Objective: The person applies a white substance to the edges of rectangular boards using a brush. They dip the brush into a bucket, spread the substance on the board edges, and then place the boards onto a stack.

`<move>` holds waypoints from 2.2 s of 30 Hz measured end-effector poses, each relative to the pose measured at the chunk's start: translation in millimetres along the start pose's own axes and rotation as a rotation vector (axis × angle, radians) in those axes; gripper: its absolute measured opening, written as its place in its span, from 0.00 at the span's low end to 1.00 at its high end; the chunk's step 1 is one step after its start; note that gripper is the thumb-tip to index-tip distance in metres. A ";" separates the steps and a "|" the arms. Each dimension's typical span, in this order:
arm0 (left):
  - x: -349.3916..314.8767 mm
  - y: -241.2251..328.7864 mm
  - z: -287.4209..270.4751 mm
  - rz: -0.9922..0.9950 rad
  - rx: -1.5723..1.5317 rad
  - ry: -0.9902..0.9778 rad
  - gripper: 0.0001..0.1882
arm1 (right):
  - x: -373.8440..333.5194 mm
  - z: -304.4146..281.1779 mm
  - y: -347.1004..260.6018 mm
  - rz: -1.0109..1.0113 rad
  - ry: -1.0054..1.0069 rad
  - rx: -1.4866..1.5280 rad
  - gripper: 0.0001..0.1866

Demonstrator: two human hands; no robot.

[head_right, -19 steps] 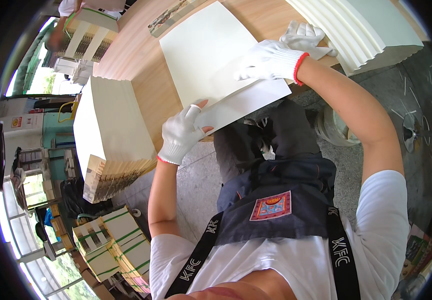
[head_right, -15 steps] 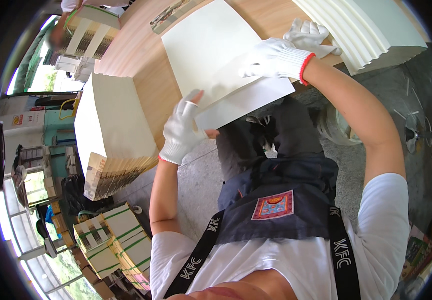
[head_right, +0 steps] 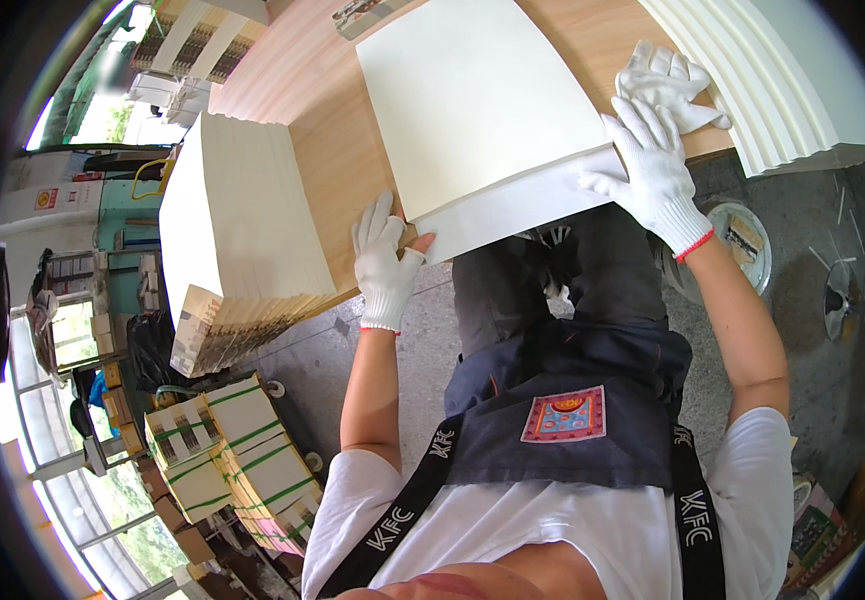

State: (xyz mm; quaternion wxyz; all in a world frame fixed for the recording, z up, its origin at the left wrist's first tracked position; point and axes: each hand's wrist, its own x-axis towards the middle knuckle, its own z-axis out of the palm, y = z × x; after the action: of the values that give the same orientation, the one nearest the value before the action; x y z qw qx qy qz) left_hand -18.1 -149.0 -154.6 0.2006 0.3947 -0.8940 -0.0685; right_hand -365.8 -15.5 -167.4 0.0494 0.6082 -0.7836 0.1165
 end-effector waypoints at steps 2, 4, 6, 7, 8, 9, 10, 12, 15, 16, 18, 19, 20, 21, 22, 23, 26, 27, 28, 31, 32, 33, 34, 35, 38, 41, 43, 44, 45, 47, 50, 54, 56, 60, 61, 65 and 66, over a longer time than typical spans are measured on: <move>0.0 -0.3 1.2 0.010 0.011 -0.013 0.21 | -1.3 2.9 2.6 -0.005 0.006 0.016 0.48; 0.6 -1.4 1.3 0.019 0.021 -0.016 0.20 | -0.7 3.3 3.5 -0.016 0.009 0.016 0.48; -0.1 -1.1 2.0 0.013 0.027 -0.016 0.20 | -0.6 3.7 3.7 -0.019 0.011 0.006 0.48; -0.4 -1.0 2.2 0.010 0.030 -0.016 0.21 | -0.7 4.0 3.7 -0.021 0.012 0.002 0.48; -0.7 -0.9 2.4 0.010 0.031 -0.017 0.21 | -0.9 4.7 3.8 -0.021 0.014 0.002 0.48; -0.4 -0.9 1.9 0.011 0.032 -0.018 0.21 | -0.7 5.4 3.6 -0.021 0.017 0.003 0.48; -0.3 -1.0 1.5 0.012 0.034 -0.018 0.21 | -0.7 6.0 3.8 -0.020 0.019 0.005 0.48; -0.8 -0.9 1.5 0.013 0.031 -0.022 0.22 | -0.7 6.6 5.8 -0.034 0.029 0.008 0.48; -0.5 -1.1 -0.8 0.047 0.059 -0.015 0.23 | -1.4 6.6 5.9 -0.029 0.035 0.011 0.48; 0.3 -0.5 -1.4 0.064 0.073 -0.010 0.23 | -2.1 6.2 6.1 -0.022 0.036 0.010 0.48; 1.8 7.5 -3.6 -0.036 0.041 0.045 0.27 | -2.3 4.0 5.1 -0.016 0.038 0.007 0.48; 4.3 12.8 -5.0 -0.084 0.022 0.071 0.29 | -2.4 2.8 4.6 -0.010 0.038 0.003 0.48; 8.5 17.8 -7.2 0.024 -0.001 0.036 0.31 | -2.4 3.0 3.9 -0.006 0.033 0.012 0.48; 13.7 23.6 -9.1 0.133 -0.027 0.001 0.34 | -2.7 4.2 3.6 0.000 0.027 0.018 0.48; 18.8 31.6 -14.3 0.239 -0.050 -0.030 0.37 | -2.3 3.1 3.0 0.001 0.023 0.026 0.48; 23.2 44.9 -18.9 0.248 -0.083 -0.046 0.41 | -2.3 0.5 3.0 -0.057 0.075 0.022 0.44; 33.4 57.8 -18.1 0.197 0.053 -0.166 0.44 | 2.6 -11.3 13.3 -0.036 0.063 0.160 0.41; 34.5 56.9 -19.6 0.182 0.037 -0.176 0.44 | 7.5 -20.2 9.7 -0.007 0.105 0.305 0.35; 37.0 55.0 -19.8 0.177 0.016 -0.193 0.44 | 10.5 -28.6 11.4 -0.055 0.102 0.344 0.34; 44.5 54.2 -26.2 0.185 0.021 -0.254 0.45 | 29.3 -45.3 8.6 -0.186 0.160 0.452 0.24; 46.8 55.7 -28.8 0.190 0.036 -0.274 0.45 | 38.4 -47.4 5.0 -0.180 0.005 0.429 0.22; 48.6 56.7 -29.8 0.196 0.043 -0.275 0.43 | 48.1 -48.9 2.8 -0.171 -0.152 0.404 0.20; 49.4 57.1 -30.8 0.199 0.055 -0.279 0.41 | 55.5 -48.0 0.2 -0.163 -0.310 0.383 0.18; 50.3 58.4 -31.1 0.203 0.066 -0.283 0.39 | 58.5 -40.1 -3.2 -0.214 -0.261 0.294 0.16; 44.3 59.1 -31.4 0.286 0.134 -0.199 0.32 | 86.7 -73.5 -26.6 -0.164 -0.569 0.177 0.19; 47.6 67.9 -25.1 0.325 0.282 -0.192 0.21 | 88.5 -71.5 -23.6 -0.278 -0.431 0.261 0.25; 60.7 48.0 -23.4 0.295 0.199 -0.215 0.13 | 91.7 -84.2 -29.7 -0.296 -0.439 0.261 0.33; 67.1 38.9 -21.0 0.276 0.158 -0.227 0.10 | 96.0 -89.3 -32.5 -0.315 -0.479 0.234 0.33; 76.1 46.8 -27.5 0.142 0.098 -0.266 0.06 | 98.2 -93.7 -33.0 -0.326 -0.518 0.207 0.34; 85.5 37.7 -24.0 0.085 -0.104 -0.288 0.06 | 101.8 -89.3 -26.4 -0.356 -0.559 0.243 0.32; 95.5 26.4 -15.7 -0.111 -0.253 -0.359 0.11 | 107.8 -65.0 -13.4 -0.256 -0.535 0.318 0.25; 104.8 21.4 -12.3 -0.263 -0.220 -0.462 0.15 | 102.1 -34.4 -2.6 -0.148 -0.415 0.443 0.20; 106.2 17.6 -9.7 -0.290 -0.217 -0.496 0.16 | 96.0 -30.4 -3.4 -0.149 -0.360 0.486 0.18; 109.0 23.1 -14.1 -0.309 -0.192 -0.521 0.16 | 92.4 -22.9 -3.6 -0.090 -0.394 0.510 0.14; 109.3 25.3 -15.1 -0.315 -0.198 -0.522 0.17 | 92.1 -19.1 -3.1 -0.095 -0.381 0.487 0.13; 109.2 23.0 -13.8 -0.349 -0.222 -0.528 0.16 | 89.2 -14.9 -1.9 -0.134 -0.314 0.494 0.10; 109.8 24.4 -14.2 -0.336 -0.206 -0.527 0.16 | 89.4 -13.8 -0.7 -0.136 -0.315 0.497 0.09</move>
State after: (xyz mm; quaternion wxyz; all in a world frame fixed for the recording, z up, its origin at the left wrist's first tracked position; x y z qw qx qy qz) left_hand -95.6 -212.4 -101.3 -0.0129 0.4831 -0.8258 -0.2906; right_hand -388.8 -96.5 -134.4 -0.2154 0.6634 -0.6865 0.2053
